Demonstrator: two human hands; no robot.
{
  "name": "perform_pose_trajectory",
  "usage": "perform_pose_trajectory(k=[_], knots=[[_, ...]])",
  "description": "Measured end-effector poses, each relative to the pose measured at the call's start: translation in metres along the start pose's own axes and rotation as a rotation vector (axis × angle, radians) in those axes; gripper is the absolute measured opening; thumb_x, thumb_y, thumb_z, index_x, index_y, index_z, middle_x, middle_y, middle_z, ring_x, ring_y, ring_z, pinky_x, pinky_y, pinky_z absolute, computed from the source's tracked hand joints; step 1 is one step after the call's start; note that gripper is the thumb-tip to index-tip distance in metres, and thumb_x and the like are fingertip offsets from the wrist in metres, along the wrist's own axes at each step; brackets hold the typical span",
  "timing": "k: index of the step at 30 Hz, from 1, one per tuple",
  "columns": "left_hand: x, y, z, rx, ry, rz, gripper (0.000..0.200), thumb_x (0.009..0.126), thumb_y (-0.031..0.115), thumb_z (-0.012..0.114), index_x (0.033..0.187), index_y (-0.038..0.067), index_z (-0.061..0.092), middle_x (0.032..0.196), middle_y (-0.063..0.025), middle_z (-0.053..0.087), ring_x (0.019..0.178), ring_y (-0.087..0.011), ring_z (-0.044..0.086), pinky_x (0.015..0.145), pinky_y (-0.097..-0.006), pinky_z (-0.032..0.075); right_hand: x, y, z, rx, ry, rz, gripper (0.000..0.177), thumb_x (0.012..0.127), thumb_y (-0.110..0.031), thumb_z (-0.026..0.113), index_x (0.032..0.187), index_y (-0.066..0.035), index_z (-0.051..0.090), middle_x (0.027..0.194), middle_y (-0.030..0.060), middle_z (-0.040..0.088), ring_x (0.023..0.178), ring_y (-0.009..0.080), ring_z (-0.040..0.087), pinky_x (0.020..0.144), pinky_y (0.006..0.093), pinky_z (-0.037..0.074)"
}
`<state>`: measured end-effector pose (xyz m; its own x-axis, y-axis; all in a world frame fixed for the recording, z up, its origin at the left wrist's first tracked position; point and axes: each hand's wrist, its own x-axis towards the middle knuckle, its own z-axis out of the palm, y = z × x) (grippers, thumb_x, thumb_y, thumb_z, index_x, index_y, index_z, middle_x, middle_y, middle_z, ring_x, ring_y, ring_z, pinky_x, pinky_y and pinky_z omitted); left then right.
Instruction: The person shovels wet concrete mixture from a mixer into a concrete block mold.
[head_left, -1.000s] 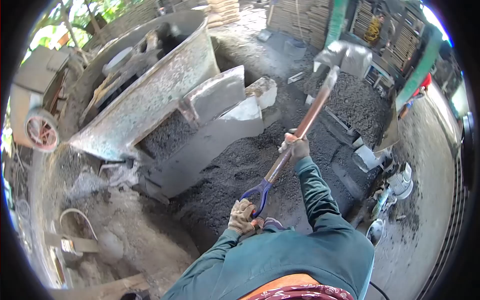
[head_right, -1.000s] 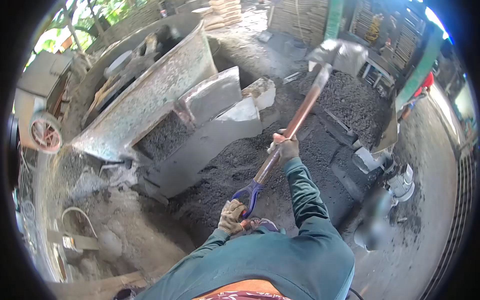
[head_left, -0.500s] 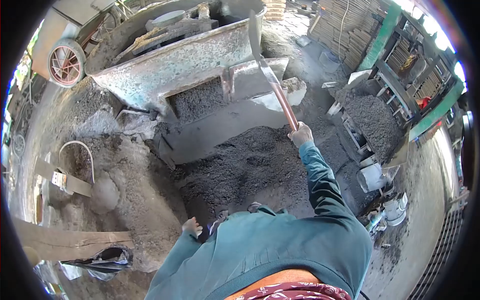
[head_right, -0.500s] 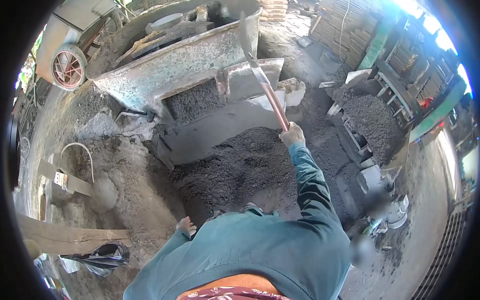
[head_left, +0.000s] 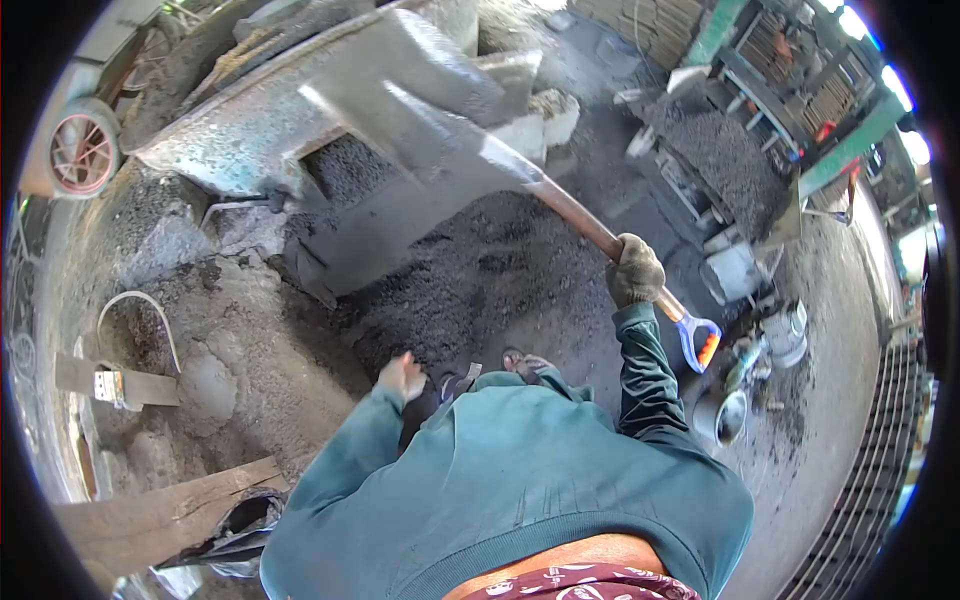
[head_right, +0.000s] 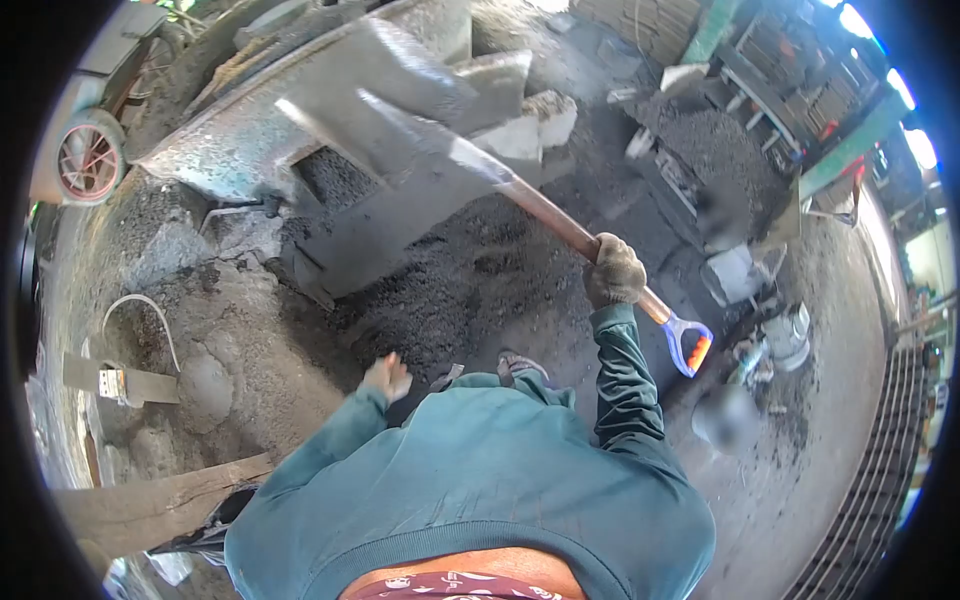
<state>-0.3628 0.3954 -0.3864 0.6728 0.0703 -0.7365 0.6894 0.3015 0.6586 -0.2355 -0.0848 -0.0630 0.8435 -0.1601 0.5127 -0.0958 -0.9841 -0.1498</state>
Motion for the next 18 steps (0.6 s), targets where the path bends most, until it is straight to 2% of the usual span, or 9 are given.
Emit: perform_pose_trajectory(k=[2, 3, 5, 7, 8, 9, 12, 15, 18], knots=[[-0.03, 0.099, 0.081, -0.192, -0.235, -0.066, 0.049, 0.088, 0.039, 0.07, 0.129, 0.016, 0.056, 0.127, -0.0065, 0.059, 0.112, -0.0283, 0.06, 0.095, -0.0505, 0.05, -0.024, -0.014, -0.011, 0.065, 0.001, -0.066, 0.025, 0.075, -0.017, 0.07, 0.099, -0.02, 0.062, 0.086, 0.0063, 0.067, 0.083, 0.0308, 0.067, 0.073, 0.0469, 0.053], [-0.08, 0.157, 0.131, -0.131, -0.377, 0.003, 0.058, 0.087, 0.041, 0.072, 0.135, 0.014, 0.054, 0.128, -0.0078, 0.059, 0.115, -0.0308, 0.058, 0.099, -0.0489, 0.047, -0.042, -0.022, -0.019, 0.091, -0.008, -0.086, 0.023, 0.075, -0.018, 0.07, 0.097, -0.02, 0.062, 0.084, 0.006, 0.066, 0.083, 0.0307, 0.067, 0.072, 0.047, 0.053], [-0.107, 0.181, 0.189, -0.327, -0.841, 0.203, 0.059, 0.087, 0.036, 0.073, 0.136, 0.01, 0.052, 0.13, -0.0071, 0.056, 0.111, -0.0279, 0.06, 0.1, -0.0499, 0.045, -0.076, -0.039, -0.026, 0.064, -0.159, -0.051, 0.02, 0.075, -0.018, 0.071, 0.094, -0.02, 0.063, 0.083, 0.0061, 0.066, 0.082, 0.0302, 0.066, 0.07, 0.0469, 0.052], [-0.158, 0.198, 0.245, -0.462, -0.88, 0.266, 0.049, 0.085, 0.034, 0.075, 0.124, 0.01, 0.056, 0.121, -0.0073, 0.059, 0.109, -0.0295, 0.06, 0.101, -0.0503, 0.043, -0.105, -0.051, -0.038, 0.024, -0.441, -0.024, 0.021, 0.074, -0.018, 0.071, 0.094, -0.019, 0.064, 0.083, 0.0061, 0.066, 0.081, 0.0302, 0.066, 0.07, 0.0468, 0.052], [-0.159, 0.183, 0.262, -0.78, -0.729, 0.024, 0.033, 0.084, 0.033, 0.075, 0.103, 0.011, 0.059, 0.101, -0.0084, 0.062, 0.1, -0.0314, 0.06, 0.099, -0.0519, 0.044, -0.122, -0.048, -0.04, 0.054, -0.543, -0.026, 0.027, 0.075, -0.023, 0.075, 0.099, -0.019, 0.064, 0.093, 0.0049, 0.069, 0.092, 0.026, 0.067, 0.081, 0.0431, 0.053], [-0.154, 0.165, 0.268, -0.809, -0.523, -0.054, 0.025, 0.085, 0.028, 0.073, 0.086, 0.012, 0.054, 0.082, -0.0095, 0.059, 0.09, -0.0326, 0.059, 0.096, -0.0561, 0.044, -0.142, -0.041, -0.035, 0.077, -0.55, -0.02, 0.029, 0.075, -0.027, 0.077, 0.101, -0.02, 0.065, 0.095, 0.0045, 0.07, 0.096, 0.0254, 0.067, 0.088, 0.042, 0.049], [-0.129, 0.112, 0.259, -0.832, -0.267, -0.257, 0.02, 0.083, 0.022, 0.07, 0.079, 0.011, 0.053, 0.075, -0.0104, 0.058, 0.079, -0.0323, 0.058, 0.09, -0.0613, 0.044, -0.177, 0.006, -0.048, 0.073, -0.837, 0.043, 0.035, 0.079, -0.044, 0.075, 0.104, -0.021, 0.068, 0.097, 0.0041, 0.071, 0.099, 0.0243, 0.066, 0.096, 0.0407, 0.042], [-0.117, 0.094, 0.259, -0.772, -0.136, -0.257, 0.027, 0.081, 0.028, 0.072, 0.076, 0.01, 0.053, 0.072, -0.0098, 0.058, 0.074, -0.0305, 0.057, 0.085, -0.0581, 0.048, -0.225, 0.089, -0.059, 0.075, -0.799, 0.176, 0.044, 0.079, -0.054, 0.073, 0.106, -0.02, 0.07, 0.105, 0.0042, 0.071, 0.103, 0.0229, 0.065, 0.102, 0.0415, 0.039], [-0.092, 0.098, 0.276, -0.704, -0.169, -0.102, 0.032, 0.08, 0.034, 0.072, 0.072, 0.009, 0.053, 0.072, -0.0104, 0.057, 0.064, -0.0262, 0.054, 0.082, -0.0545, 0.05, -0.264, 0.161, -0.083, -0.05, -0.531, 0.286, 0.046, 0.076, -0.043, 0.079, 0.113, -0.017, 0.068, 0.121, 0.0075, 0.066, 0.115, 0.0247, 0.061, 0.111, 0.0417, 0.035]])
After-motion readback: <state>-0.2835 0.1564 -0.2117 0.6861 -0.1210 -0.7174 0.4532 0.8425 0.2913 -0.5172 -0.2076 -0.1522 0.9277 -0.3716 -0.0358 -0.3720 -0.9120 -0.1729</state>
